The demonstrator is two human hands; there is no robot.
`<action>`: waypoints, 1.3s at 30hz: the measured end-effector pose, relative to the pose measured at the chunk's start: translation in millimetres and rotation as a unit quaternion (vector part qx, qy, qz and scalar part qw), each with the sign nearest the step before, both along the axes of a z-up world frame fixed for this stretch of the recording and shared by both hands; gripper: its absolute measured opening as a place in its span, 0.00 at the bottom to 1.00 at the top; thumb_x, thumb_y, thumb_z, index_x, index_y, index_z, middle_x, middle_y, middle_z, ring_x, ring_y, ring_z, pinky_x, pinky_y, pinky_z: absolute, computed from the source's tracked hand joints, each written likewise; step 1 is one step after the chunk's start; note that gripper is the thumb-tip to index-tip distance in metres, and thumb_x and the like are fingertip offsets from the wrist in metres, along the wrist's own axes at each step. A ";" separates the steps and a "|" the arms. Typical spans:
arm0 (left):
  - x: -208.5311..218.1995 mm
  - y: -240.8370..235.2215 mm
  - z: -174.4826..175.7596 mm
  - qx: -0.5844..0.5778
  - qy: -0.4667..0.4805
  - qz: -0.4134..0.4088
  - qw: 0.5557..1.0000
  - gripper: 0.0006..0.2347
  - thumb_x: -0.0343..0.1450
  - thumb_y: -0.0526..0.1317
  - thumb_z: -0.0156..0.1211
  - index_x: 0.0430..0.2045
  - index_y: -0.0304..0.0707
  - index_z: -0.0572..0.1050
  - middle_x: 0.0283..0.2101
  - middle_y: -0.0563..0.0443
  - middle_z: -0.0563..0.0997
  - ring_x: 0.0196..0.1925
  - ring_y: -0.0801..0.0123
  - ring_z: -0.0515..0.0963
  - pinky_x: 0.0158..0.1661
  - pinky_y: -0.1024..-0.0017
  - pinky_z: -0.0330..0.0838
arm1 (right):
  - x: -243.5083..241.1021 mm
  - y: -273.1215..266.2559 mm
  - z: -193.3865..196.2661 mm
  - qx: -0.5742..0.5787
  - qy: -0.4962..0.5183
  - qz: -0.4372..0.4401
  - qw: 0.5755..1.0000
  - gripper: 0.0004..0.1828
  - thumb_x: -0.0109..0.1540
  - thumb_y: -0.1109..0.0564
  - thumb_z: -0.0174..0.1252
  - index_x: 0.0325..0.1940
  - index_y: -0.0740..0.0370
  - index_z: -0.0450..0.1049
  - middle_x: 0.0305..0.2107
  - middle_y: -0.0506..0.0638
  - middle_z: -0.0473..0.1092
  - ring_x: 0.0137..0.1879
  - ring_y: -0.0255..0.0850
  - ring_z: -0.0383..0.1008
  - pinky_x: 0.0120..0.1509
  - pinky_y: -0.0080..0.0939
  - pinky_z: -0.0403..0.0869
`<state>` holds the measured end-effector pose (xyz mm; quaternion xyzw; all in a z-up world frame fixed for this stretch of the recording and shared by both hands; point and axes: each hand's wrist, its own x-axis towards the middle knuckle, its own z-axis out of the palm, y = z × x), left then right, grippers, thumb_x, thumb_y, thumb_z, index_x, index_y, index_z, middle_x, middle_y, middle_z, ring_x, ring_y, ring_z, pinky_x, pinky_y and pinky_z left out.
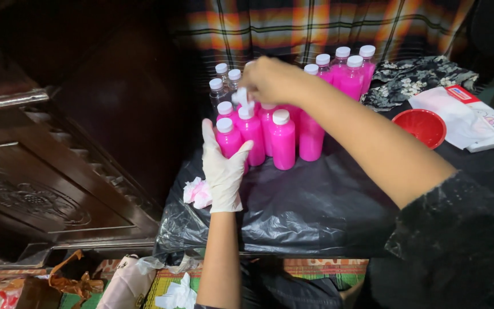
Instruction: The person pours pink liquid from a measuring cup into small plastic bottles using a red funnel. They then screw white caps onto the filled bottles and wipe the funnel and bottle necks with a tissue.
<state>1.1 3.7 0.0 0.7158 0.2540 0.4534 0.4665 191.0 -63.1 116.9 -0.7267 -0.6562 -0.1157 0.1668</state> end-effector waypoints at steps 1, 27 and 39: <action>1.0 2.9 0.6 0.025 0.063 0.023 0.997 0.50 0.55 0.53 0.80 0.73 0.61 0.53 0.63 0.48 0.74 0.65 0.54 0.73 0.66 0.55 0.62 | 6.1 3.1 -6.5 -0.038 -0.030 -0.007 0.999 0.11 0.61 0.52 0.65 0.44 0.57 0.84 0.36 0.58 0.79 0.47 0.60 0.80 0.50 0.59 0.78; 29.4 32.6 58.1 0.140 0.289 -0.008 0.947 0.58 0.52 0.58 0.81 0.72 0.74 0.37 0.55 0.55 0.83 0.60 0.56 0.79 0.61 0.65 0.67 | 3.7 16.6 -32.8 -0.101 -0.013 0.034 0.994 0.21 0.61 0.52 0.64 0.58 0.56 0.78 0.42 0.61 0.77 0.50 0.62 0.78 0.55 0.62 0.77; 29.0 31.0 60.4 0.119 0.279 -0.016 0.953 0.55 0.52 0.55 0.82 0.71 0.77 0.43 0.59 0.57 0.80 0.63 0.58 0.77 0.62 0.66 0.69 | 10.3 24.9 -50.2 -0.067 -0.056 0.008 0.996 0.19 0.62 0.46 0.61 0.52 0.57 0.80 0.37 0.59 0.76 0.48 0.61 0.79 0.53 0.62 0.77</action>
